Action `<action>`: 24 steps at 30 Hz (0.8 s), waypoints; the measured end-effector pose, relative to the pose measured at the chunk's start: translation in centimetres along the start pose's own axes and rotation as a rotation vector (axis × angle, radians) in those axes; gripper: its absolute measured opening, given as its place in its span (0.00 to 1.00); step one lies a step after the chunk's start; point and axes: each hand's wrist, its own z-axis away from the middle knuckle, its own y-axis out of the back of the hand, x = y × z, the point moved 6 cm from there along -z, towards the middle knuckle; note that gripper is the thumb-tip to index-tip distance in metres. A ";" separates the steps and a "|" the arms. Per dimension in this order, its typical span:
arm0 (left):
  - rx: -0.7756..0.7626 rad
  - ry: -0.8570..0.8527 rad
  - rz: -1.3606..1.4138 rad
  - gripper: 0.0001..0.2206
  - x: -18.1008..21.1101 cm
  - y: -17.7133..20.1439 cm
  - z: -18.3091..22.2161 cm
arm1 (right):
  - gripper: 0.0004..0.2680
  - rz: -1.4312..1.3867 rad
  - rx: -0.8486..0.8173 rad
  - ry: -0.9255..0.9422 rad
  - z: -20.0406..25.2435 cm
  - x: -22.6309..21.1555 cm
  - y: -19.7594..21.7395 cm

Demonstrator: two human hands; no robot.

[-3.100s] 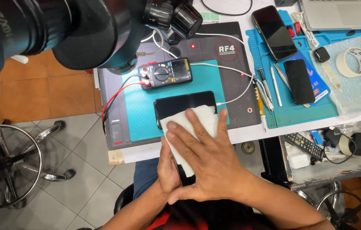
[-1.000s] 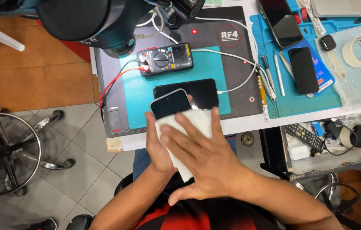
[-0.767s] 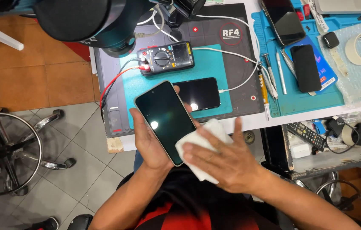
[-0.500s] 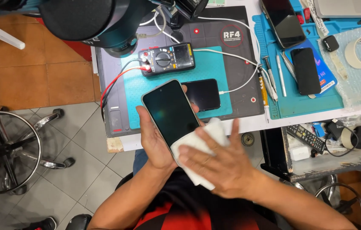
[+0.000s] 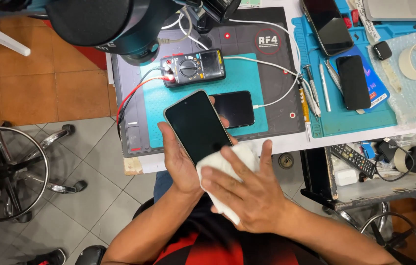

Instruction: Testing smartphone components with a multimeter and cleaning the screen at a repair station.

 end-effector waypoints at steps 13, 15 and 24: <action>-0.033 -0.115 -0.015 0.38 1.4 0.1 -0.1 | 0.26 0.100 0.011 -0.048 -0.5 -0.4 0.4; -0.066 -0.086 0.006 0.38 0.8 -0.3 0.2 | 0.24 0.079 0.037 -0.067 -0.3 -0.1 0.5; -0.122 -0.068 0.010 0.32 -1.7 -1.4 1.7 | 0.46 0.173 -0.008 -0.245 -4.2 4.8 2.4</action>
